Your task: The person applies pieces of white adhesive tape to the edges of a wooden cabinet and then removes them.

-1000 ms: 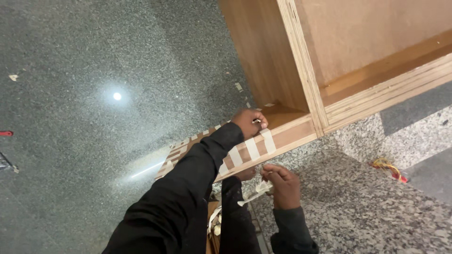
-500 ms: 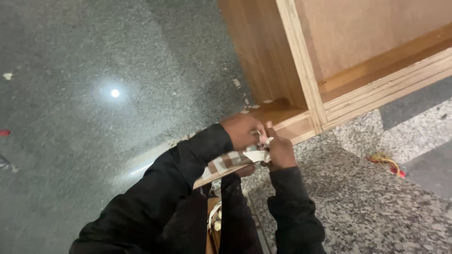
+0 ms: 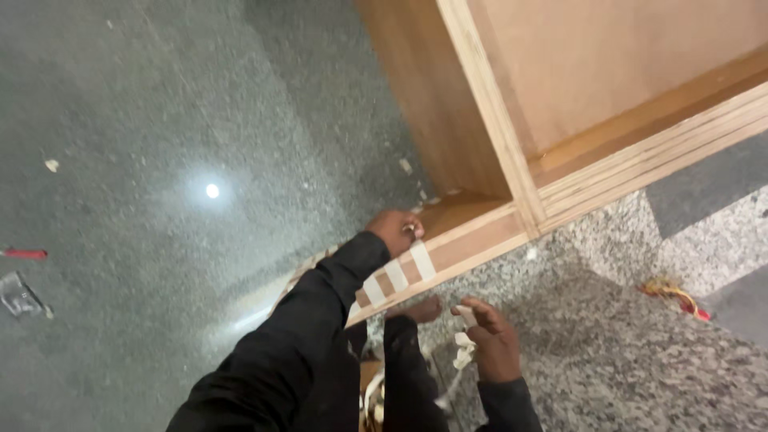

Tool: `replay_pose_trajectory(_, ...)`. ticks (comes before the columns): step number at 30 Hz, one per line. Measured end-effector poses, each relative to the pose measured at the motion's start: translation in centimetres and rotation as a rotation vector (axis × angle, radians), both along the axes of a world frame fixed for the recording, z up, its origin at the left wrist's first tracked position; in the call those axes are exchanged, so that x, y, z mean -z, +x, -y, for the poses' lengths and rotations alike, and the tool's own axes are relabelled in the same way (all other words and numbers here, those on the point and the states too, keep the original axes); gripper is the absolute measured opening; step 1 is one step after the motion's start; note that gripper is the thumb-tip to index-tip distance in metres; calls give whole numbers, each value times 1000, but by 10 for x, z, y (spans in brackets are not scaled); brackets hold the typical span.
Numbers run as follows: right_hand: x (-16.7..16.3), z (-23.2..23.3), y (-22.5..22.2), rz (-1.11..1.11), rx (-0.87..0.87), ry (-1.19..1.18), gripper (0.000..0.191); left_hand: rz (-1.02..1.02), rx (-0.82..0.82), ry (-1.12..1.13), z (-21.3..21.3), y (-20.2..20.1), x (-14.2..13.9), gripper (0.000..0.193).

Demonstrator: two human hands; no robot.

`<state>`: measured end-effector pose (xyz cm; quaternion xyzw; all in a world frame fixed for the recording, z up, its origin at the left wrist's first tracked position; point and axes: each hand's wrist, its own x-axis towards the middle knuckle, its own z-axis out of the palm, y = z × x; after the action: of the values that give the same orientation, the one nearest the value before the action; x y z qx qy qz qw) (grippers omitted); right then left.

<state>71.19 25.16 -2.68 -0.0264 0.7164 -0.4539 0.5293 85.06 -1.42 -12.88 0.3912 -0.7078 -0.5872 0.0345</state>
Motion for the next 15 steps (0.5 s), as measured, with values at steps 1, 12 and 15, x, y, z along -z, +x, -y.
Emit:
replay_pose_trajectory(1, 2, 11, -3, -67, -58, -62, 39, -37, -2, -3, 3, 1, -3, 18)
replay_pose_trajectory(12, 49, 107, 27, 177, -41, -69, 34, 205, 240, -71, 18, 2, -20, 27)
replay_pose_trajectory(15, 44, 117, 32, 151, -166, 67, 59, 64, 228, 53, 11, 13, -50, 27)
